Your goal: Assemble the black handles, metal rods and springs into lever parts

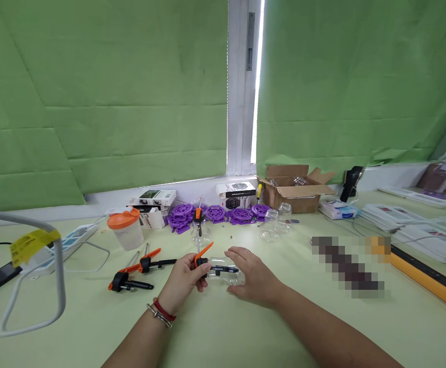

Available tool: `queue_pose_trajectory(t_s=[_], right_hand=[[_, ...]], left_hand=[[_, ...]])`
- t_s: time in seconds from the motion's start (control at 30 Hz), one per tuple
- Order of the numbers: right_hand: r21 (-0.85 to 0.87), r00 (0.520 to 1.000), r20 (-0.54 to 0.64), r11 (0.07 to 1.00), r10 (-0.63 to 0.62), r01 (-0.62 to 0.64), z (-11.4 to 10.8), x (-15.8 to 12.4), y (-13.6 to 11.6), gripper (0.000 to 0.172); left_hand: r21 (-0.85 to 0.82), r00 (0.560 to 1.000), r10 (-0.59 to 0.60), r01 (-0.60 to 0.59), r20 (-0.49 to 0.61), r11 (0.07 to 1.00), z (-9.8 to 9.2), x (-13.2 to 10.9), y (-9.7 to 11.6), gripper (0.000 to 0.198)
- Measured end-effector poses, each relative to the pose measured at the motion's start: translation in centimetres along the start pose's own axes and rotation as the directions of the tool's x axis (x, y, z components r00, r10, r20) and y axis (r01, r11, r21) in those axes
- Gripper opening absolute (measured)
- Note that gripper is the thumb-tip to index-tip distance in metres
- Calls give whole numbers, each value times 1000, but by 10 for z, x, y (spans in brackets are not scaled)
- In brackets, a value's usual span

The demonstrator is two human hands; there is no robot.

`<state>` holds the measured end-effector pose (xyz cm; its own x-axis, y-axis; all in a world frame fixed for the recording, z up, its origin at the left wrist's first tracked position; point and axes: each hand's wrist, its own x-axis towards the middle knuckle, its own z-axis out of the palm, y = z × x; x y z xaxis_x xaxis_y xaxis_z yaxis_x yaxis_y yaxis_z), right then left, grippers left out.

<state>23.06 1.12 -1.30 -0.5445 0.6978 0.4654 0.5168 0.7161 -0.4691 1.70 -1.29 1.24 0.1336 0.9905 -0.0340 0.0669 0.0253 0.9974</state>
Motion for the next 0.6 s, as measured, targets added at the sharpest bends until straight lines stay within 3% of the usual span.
queue_pose_trajectory(t_s=[0.27, 0.37, 0.43, 0.5, 0.6], right_hand=[[80, 997, -55, 995, 60, -56, 4, -1, 1, 72], [177, 985, -124, 979, 121, -98, 10, 1, 5, 64], [256, 970, -135, 953, 202, -163, 14, 2, 10, 61], [339, 946, -111, 906, 305, -252, 19, 4, 15, 61], [414, 917, -71, 848, 392, -331, 23, 6, 22, 60]], left_hand=[[102, 993, 113, -109, -33, 989, 3, -5, 5, 33], [136, 984, 154, -141, -93, 981, 0, -2, 2, 45], [279, 967, 187, -135, -170, 951, -8, 2, -1, 47], [544, 927, 275, -99, -254, 834, -21, 6, -4, 40], [828, 880, 332, 113, -340, 549, -45, 11, -3, 28]])
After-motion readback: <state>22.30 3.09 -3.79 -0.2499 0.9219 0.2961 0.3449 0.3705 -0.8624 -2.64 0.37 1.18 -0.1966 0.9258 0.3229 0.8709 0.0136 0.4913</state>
